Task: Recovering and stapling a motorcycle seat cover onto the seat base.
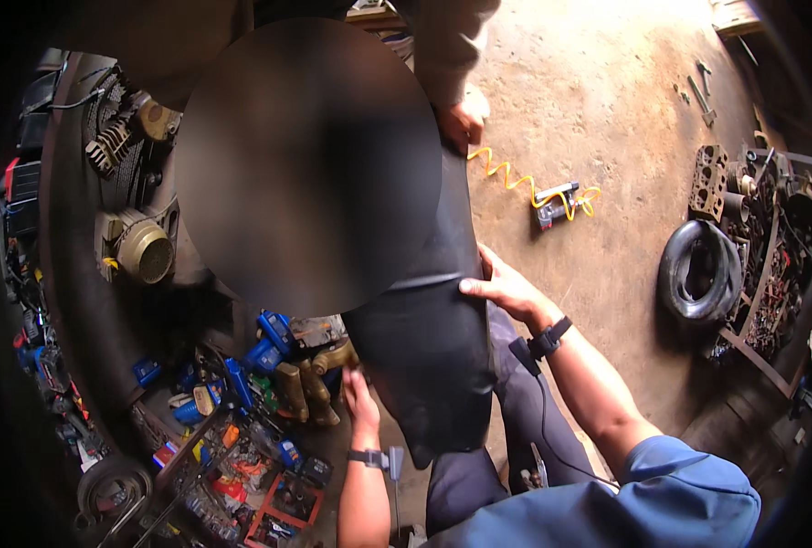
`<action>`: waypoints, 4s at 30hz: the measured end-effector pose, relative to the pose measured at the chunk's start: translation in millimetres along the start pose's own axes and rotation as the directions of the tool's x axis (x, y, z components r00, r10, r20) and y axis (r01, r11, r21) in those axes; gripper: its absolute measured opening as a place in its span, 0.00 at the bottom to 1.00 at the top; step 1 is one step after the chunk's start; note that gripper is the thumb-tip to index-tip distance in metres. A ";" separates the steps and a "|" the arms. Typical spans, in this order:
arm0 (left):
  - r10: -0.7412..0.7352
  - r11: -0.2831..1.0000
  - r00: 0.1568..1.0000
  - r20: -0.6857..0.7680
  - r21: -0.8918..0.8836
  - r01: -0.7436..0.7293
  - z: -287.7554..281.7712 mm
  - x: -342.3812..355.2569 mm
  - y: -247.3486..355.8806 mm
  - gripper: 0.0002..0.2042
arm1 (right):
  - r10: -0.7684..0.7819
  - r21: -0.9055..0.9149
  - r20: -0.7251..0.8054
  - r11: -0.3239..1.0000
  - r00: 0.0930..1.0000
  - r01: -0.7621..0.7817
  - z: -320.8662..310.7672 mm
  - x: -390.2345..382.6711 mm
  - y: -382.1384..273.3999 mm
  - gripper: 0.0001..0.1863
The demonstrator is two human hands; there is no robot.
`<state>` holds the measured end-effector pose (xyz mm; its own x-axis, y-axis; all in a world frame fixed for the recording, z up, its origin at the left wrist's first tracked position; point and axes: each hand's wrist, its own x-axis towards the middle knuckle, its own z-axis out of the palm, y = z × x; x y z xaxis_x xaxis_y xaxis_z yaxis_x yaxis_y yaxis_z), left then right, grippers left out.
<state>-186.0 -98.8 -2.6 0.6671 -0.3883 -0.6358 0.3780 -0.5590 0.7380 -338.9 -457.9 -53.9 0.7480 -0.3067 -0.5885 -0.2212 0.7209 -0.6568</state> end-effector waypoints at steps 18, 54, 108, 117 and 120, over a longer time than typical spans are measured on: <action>-0.203 0.845 0.860 0.469 0.527 -0.088 -9.9 93.9 138.8 0.35 | 0.115 -0.388 -0.070 0.912 0.991 -0.133 39.7 -6.1 -50.5 0.63; -0.452 0.052 0.860 0.238 0.969 -0.241 267.1 336.1 437.2 0.26 | -0.085 -0.089 -0.082 0.993 0.993 0.077 -28.5 144.6 -68.2 0.31; -0.832 0.330 -0.399 0.386 -0.234 -0.914 335.7 406.2 495.3 0.50 | -0.327 -0.068 -0.246 0.945 0.913 0.320 -52.1 306.0 -123.7 0.21; -0.857 0.176 -0.229 0.461 -0.155 -0.972 314.9 401.1 492.8 0.52 | -0.270 0.371 0.021 0.896 0.963 0.243 -59.3 239.0 -118.0 0.34; -0.848 0.209 -0.238 0.474 -0.114 -0.971 324.4 399.1 493.7 0.49 | -0.332 0.465 -0.042 0.828 0.942 0.313 -61.8 247.7 -107.8 0.30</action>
<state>58.6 -767.4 34.7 -0.7835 0.2193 -0.5815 -0.4956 0.3440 0.7975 -168.5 -650.0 -158.1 0.7523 -0.5544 -0.3560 0.3414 0.7901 -0.5091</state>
